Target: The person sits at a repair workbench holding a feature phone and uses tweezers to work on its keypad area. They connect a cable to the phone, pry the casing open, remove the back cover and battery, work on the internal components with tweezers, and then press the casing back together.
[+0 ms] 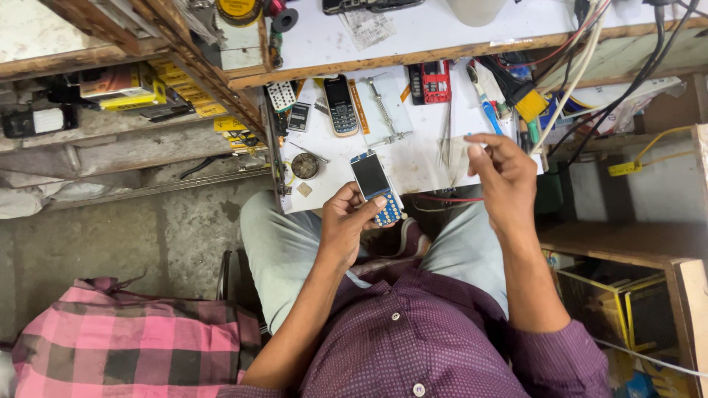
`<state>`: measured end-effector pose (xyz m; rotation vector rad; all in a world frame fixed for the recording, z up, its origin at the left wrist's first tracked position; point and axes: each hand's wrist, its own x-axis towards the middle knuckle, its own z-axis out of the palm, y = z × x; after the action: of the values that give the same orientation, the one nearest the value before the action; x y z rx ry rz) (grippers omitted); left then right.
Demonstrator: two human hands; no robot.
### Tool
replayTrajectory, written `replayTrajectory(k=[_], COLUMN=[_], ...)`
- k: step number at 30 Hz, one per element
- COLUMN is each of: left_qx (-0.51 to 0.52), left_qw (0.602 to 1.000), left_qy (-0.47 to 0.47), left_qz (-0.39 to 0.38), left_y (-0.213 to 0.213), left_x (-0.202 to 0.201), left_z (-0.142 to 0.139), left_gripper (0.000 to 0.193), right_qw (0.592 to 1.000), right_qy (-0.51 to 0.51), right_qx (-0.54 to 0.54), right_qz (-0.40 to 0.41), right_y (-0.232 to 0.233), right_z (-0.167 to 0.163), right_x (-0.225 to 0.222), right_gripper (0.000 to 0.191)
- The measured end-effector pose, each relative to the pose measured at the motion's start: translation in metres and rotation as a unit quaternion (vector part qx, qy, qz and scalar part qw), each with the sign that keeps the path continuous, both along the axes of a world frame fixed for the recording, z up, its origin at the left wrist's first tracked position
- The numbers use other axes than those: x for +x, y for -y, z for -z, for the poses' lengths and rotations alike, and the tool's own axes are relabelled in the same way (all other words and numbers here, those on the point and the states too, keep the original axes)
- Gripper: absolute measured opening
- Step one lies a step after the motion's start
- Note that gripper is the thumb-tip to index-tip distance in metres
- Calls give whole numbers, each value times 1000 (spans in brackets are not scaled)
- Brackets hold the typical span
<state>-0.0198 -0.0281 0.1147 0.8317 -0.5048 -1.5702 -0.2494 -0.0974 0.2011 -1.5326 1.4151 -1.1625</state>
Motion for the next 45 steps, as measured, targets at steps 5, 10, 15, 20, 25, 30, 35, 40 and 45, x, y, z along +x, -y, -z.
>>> replayTrajectory(k=[5,10,15,20,25,30,35,40,45], left_qx=[0,-60,-127,-105,-87,-89,-73,-360,-523], left_qw=[995,984,973,978,981,980,985,767,600], left_qy=[1,18,68,82,76,86,99,530,604], left_qz=[97,167,179,161,156,155,118,-24,28], left_y=[-7,-12,-17,-18,-18,-19,-17,-18,-18], left_x=[-14,-32,-33,-34,-34,-34,-23,-3,12], left_z=[-2,0,5,0,-1,1,-14,-40,-58], left_gripper=[21,23,20,20,21,22,26,28,44], right_qw=[900,798,755,769,803,849,898,890,845], right_qy=[396,543,596,588,518,468,402,321,334], right_qx=[183,262,274,242,293,245,179,310,402], right_qz=[4,-10,-18,-60,-37,-1,17,-97,-116], right_y=[-23,-17,-13,-15,-30,-39,-39,-55,-70], right_z=[2,19,33,34,19,14,22,19,-2], right_x=[8,22,28,32,40,43,19,-4,1], right_gripper=[20,28,30,31,49,49,40,40,43])
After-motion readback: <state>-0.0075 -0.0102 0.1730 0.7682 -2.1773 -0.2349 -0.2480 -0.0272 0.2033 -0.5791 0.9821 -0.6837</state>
